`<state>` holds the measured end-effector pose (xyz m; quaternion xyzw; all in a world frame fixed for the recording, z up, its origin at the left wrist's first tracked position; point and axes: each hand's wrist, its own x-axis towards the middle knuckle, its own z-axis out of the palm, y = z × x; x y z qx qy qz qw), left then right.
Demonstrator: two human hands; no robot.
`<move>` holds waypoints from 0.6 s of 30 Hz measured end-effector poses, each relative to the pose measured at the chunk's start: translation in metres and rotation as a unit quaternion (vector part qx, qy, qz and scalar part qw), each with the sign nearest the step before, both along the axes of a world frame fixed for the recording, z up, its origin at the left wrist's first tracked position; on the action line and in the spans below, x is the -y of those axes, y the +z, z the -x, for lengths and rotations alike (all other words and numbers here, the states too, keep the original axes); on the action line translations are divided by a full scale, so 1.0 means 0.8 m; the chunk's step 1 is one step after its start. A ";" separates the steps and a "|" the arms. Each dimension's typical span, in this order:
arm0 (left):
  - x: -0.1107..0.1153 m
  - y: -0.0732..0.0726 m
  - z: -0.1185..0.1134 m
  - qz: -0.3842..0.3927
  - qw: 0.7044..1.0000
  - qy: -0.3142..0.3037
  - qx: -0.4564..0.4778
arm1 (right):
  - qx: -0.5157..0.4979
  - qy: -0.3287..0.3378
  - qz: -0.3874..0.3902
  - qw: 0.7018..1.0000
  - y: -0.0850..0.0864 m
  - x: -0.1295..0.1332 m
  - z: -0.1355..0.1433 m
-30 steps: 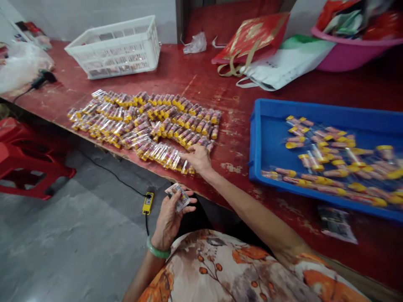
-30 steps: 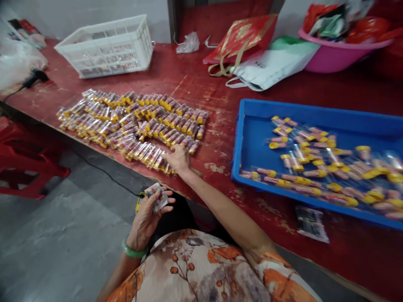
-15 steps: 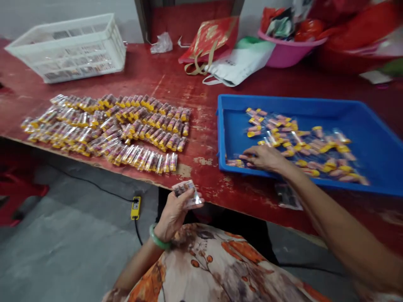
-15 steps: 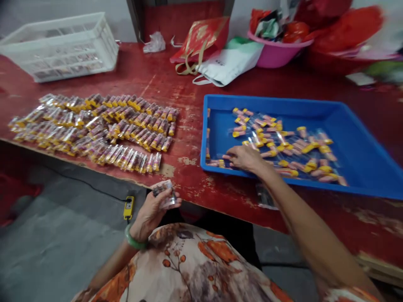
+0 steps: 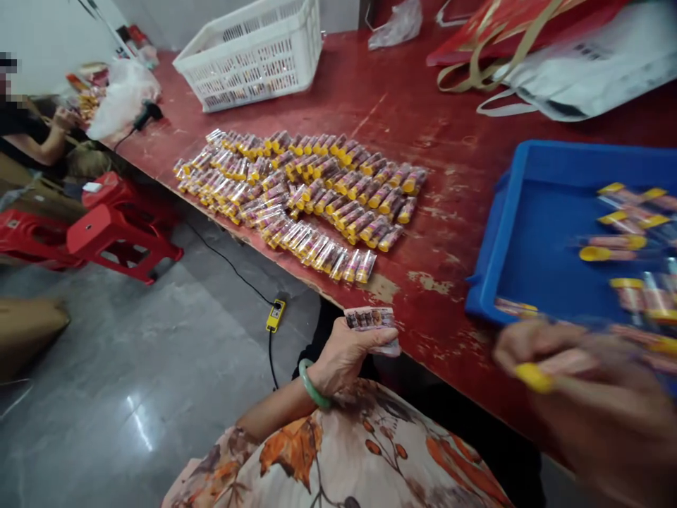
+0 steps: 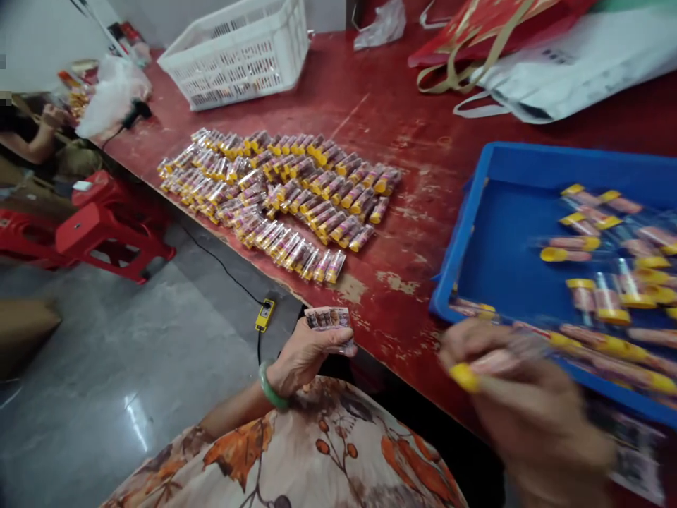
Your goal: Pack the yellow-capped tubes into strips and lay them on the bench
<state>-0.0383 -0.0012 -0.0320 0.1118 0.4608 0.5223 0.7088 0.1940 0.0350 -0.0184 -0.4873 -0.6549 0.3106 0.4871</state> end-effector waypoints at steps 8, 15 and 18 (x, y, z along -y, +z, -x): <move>-0.001 -0.004 0.011 -0.027 0.999 -0.012 0.018 | -0.124 0.097 0.292 0.943 -0.019 0.030 0.118; 0.006 0.002 0.027 -0.016 0.999 -0.025 0.029 | -0.139 0.066 0.286 0.946 -0.012 0.017 0.148; 0.006 0.000 0.037 -0.010 1.000 -0.004 0.012 | -0.132 0.082 0.265 0.952 -0.011 0.019 0.142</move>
